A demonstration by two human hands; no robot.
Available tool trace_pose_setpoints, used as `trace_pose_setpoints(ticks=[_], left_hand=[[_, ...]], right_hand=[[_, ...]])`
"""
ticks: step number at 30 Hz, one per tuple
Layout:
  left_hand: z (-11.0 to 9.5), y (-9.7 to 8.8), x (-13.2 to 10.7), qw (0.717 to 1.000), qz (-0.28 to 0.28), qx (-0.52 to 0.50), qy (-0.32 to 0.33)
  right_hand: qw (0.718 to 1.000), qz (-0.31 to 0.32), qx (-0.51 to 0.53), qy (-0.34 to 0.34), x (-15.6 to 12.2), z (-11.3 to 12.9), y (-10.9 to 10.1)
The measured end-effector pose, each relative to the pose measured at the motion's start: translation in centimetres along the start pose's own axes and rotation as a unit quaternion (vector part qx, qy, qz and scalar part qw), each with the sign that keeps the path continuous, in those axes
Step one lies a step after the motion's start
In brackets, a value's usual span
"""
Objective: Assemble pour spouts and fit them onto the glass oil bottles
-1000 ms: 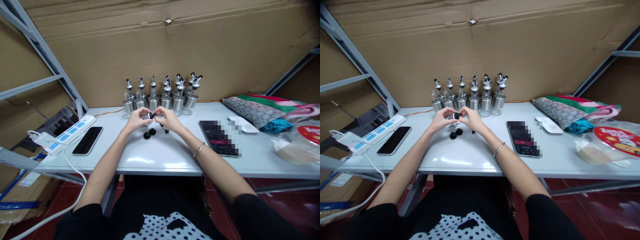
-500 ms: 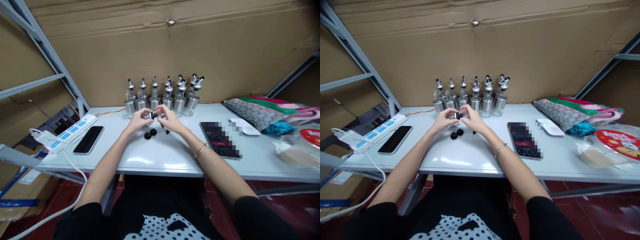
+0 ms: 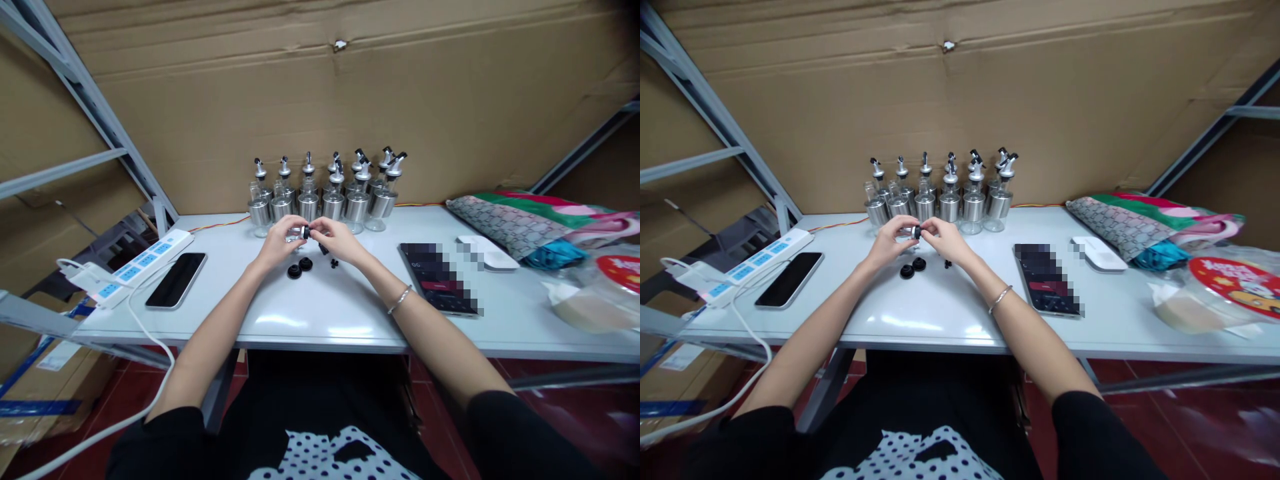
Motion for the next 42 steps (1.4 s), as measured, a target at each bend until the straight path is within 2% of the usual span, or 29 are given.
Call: trace_pose_setpoints(ticks=[5,12,17,19,22,26,33,42], left_hand=[[1.0,-0.2,0.1,0.999,0.007,-0.048,-0.023],[1.1,-0.8,0.2,0.996,-0.011,-0.084,-0.032],[1.9,-2.0,-0.1,0.996,-0.04,-0.029,-0.072],[2.6,-2.5,-0.3,0.995,-0.052,-0.007,-0.088],[3.7,-2.3,-0.6,0.992,-0.042,0.009,-0.119],[4.6,-1.1,-0.8,0.988,-0.015,0.078,-0.135],[5.4,0.2,-1.3,0.967,0.081,0.171,-0.173],[5.0,1.0,-1.4,0.954,0.139,0.221,-0.148]], right_hand=[[1.0,-0.009,-0.021,-0.02,-0.1,0.4,0.0],[0.991,-0.039,-0.072,-0.102,-0.7,2.1,-0.5],[0.978,-0.089,-0.122,-0.144,-1.0,2.4,-1.6],[0.976,-0.107,-0.126,-0.139,-0.9,2.0,-2.1],[0.978,-0.114,-0.126,-0.12,-0.8,1.4,-2.3],[0.98,-0.089,-0.139,-0.107,-0.6,0.8,-1.8],[0.973,-0.011,-0.212,-0.095,-0.5,0.3,-0.8],[0.955,0.052,-0.288,-0.051,-0.7,0.1,-0.1]])
Point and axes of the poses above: each hand's wrist, its own x-axis towards the middle knuckle, its own y-axis out of the palm, z = x × y, the point moved 4 cm from there along x, towards the middle knuckle, and after that the axes turned 13 degrees about z, right-handed, at the moved point
